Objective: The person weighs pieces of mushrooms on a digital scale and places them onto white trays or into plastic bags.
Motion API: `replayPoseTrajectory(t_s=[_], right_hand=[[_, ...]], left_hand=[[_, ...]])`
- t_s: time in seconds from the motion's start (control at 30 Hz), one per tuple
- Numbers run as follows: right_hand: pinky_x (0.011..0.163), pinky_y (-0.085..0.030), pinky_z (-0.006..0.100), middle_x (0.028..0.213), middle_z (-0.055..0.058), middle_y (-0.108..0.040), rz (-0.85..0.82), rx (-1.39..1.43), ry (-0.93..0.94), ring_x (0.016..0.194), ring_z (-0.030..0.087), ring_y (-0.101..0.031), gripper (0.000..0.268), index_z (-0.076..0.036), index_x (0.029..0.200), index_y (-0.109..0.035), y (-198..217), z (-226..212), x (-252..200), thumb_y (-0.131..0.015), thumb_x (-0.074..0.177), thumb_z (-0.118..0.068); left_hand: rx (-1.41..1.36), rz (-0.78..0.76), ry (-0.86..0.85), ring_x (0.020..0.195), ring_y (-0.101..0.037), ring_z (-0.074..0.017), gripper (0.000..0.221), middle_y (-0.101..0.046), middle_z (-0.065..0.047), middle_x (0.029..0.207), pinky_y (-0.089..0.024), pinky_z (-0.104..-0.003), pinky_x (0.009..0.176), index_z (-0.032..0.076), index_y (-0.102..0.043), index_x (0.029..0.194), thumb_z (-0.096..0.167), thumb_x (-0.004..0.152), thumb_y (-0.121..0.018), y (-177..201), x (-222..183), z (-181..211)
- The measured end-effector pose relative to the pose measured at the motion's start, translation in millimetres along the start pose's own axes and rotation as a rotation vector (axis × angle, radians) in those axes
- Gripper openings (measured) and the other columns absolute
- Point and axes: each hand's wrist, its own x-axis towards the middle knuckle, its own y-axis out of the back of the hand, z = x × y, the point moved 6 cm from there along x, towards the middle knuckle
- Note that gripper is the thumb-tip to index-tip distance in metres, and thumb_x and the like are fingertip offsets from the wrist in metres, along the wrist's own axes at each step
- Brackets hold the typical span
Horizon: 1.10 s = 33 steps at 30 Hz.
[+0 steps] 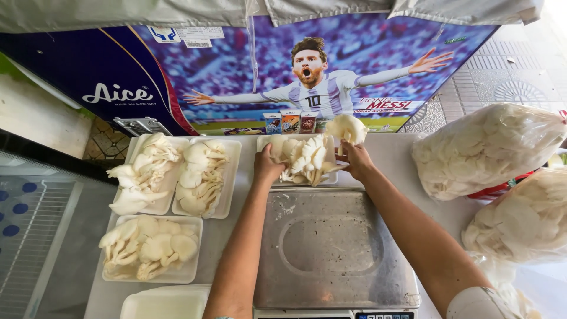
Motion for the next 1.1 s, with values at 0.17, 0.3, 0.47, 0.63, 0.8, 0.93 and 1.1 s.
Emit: replayPoseTrajectory(t_s=[0.17, 0.3, 0.47, 0.63, 0.8, 0.93, 1.1], right_hand=[[0.069, -0.064, 0.050, 0.111, 0.015, -0.074, 0.009, 0.002, -0.002, 0.092, 0.029, -0.074, 0.046, -0.004, 0.126, -0.053, -5.0, -4.2, -5.8, -0.064, 0.099, -0.040], [0.070, -0.064, 0.050, 0.110, 0.015, -0.074, 0.010, -0.032, 0.028, 0.093, 0.029, -0.073, 0.045, -0.003, 0.123, -0.056, -1.1, 5.7, 8.8, -0.066, 0.099, -0.039], [0.088, -0.057, 0.057, 0.115, 0.012, -0.066, 0.084, -0.129, 0.174, 0.106, 0.028, -0.064, 0.052, -0.002, 0.128, -0.058, 38.0, -11.6, 26.4, -0.069, 0.100, -0.045], [0.061, -0.062, 0.034, 0.093, 0.012, -0.071, -0.008, 0.099, 0.340, 0.074, 0.021, -0.072, 0.038, 0.000, 0.122, -0.055, 50.0, -100.1, -100.8, -0.071, 0.101, -0.026], [0.060, -0.044, 0.020, 0.094, 0.010, -0.064, -0.234, 0.254, 0.233, 0.072, 0.014, -0.055, 0.037, 0.000, 0.126, -0.059, 83.9, -65.3, -233.8, -0.061, 0.102, -0.028], [0.041, -0.035, 0.012, 0.091, 0.005, -0.064, -0.239, 0.305, 0.056, 0.056, 0.004, -0.052, 0.040, -0.007, 0.130, -0.061, 119.4, 19.1, -272.6, -0.057, 0.104, -0.037], [0.039, -0.027, 0.012, 0.091, 0.004, -0.065, -0.228, 0.317, 0.009, 0.052, 0.001, -0.042, 0.037, -0.006, 0.125, -0.063, 127.2, 60.8, -300.7, -0.061, 0.102, -0.035]], left_hand=[[-0.066, -0.029, 0.080, 0.110, -0.071, -0.0378, 0.092, -0.069, -0.027, 0.118, -0.061, -0.043, 0.090, 0.003, -0.054, 0.146, 0.029, 0.066, -0.091, -24.6, 38.1, -48.3], [-0.014, -0.035, 0.134, 0.116, -0.067, -0.0429, 0.086, -0.062, -0.033, 0.127, -0.061, -0.046, 0.091, 0.006, -0.053, 0.147, 0.038, 0.073, -0.084, -17.2, 31.1, -44.0], [0.103, 0.007, 0.145, 0.124, -0.061, -0.0494, 0.080, -0.046, -0.033, 0.140, -0.051, -0.054, 0.107, 0.014, -0.049, 0.148, 0.049, 0.081, -0.076, 45.9, -35.7, 17.0], [-0.407, 0.568, -0.390, 0.097, -0.069, -0.0287, 0.032, -0.070, -0.023, 0.102, -0.054, -0.041, 0.089, 0.002, -0.071, 0.119, 0.013, 0.090, -0.077, 184.0, -169.5, 50.7], [-0.197, 0.818, -0.250, 0.079, -0.064, -0.0139, 0.016, -0.071, -0.009, 0.085, -0.052, -0.027, 0.077, 0.001, -0.073, 0.098, 0.013, 0.099, -0.082, 265.6, -369.8, -27.2], [0.070, 0.973, 0.147, 0.081, -0.062, -0.0229, 0.035, -0.066, -0.015, 0.087, -0.049, -0.034, 0.078, -0.003, -0.067, 0.105, 0.027, 0.111, -0.085, 298.7, -463.7, -187.6], [0.308, 0.787, 0.278, 0.105, -0.065, -0.0393, 0.068, -0.070, -0.027, 0.115, -0.051, -0.048, 0.089, -0.006, -0.070, 0.129, 0.042, 0.084, -0.086, 295.1, -490.9, -298.1]])
